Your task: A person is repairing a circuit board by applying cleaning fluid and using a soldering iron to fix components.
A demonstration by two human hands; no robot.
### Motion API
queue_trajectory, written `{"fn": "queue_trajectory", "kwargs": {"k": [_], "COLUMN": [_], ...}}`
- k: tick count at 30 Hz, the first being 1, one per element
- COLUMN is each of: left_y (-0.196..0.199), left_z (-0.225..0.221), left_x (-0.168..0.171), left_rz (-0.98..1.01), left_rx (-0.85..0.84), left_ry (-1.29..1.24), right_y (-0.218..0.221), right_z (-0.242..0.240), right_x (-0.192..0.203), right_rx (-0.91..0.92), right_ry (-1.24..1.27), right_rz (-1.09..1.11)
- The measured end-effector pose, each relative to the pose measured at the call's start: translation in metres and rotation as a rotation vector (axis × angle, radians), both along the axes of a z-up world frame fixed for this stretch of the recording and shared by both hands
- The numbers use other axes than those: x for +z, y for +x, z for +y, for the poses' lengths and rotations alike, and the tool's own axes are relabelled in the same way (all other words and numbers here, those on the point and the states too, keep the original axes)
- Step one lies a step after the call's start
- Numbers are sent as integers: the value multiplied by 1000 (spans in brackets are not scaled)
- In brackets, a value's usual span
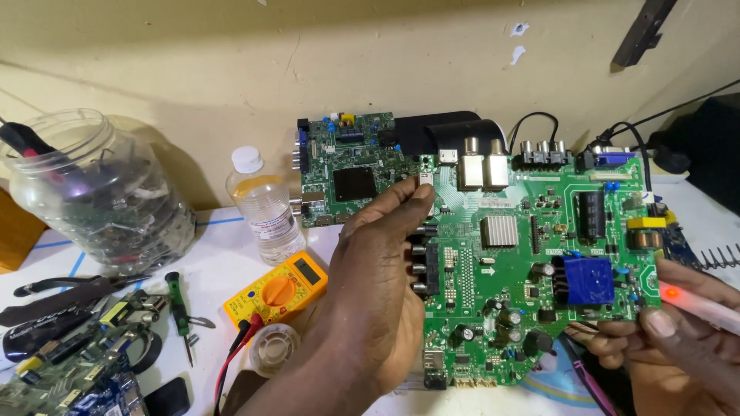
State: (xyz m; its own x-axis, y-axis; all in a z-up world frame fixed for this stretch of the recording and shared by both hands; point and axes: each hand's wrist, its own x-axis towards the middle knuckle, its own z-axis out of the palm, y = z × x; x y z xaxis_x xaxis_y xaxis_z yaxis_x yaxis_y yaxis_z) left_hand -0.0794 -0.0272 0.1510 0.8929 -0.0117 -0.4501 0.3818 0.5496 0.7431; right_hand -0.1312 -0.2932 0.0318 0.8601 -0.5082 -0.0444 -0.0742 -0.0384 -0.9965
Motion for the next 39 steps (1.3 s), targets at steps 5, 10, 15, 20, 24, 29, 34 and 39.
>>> {"fn": "queue_trajectory", "kwargs": {"k": [5,10,15,20,24,29,34,39], "left_y": [-1,0,3,-1,-3,-5,-8,-5], "left_z": [2,2,0,-1,-2,0,0,-1], "left_x": [2,4,-3,-4,-3,-1,-1,-20], "left_rz": [10,45,-14,-47,-96,-159,-216,-285], "left_rx": [-27,-17,17,-3,-43,-89,-139,-240], "left_ry": [10,43,13,33,57,90,122,157], "right_y": [2,-7,-9,-9,-7,-2,0,-1], "right_z": [16,31,33,31,29,28,26,22], "right_x": [19,31,34,34,31,28,24,15], "right_rx": [-22,-26,-68,-96,-103,-106,-114,-108], "right_ry": [-51,-15,-88,-123,-134,-147,-161,-134], "right_rz": [110,29,61,138,156,177,204,153]}}
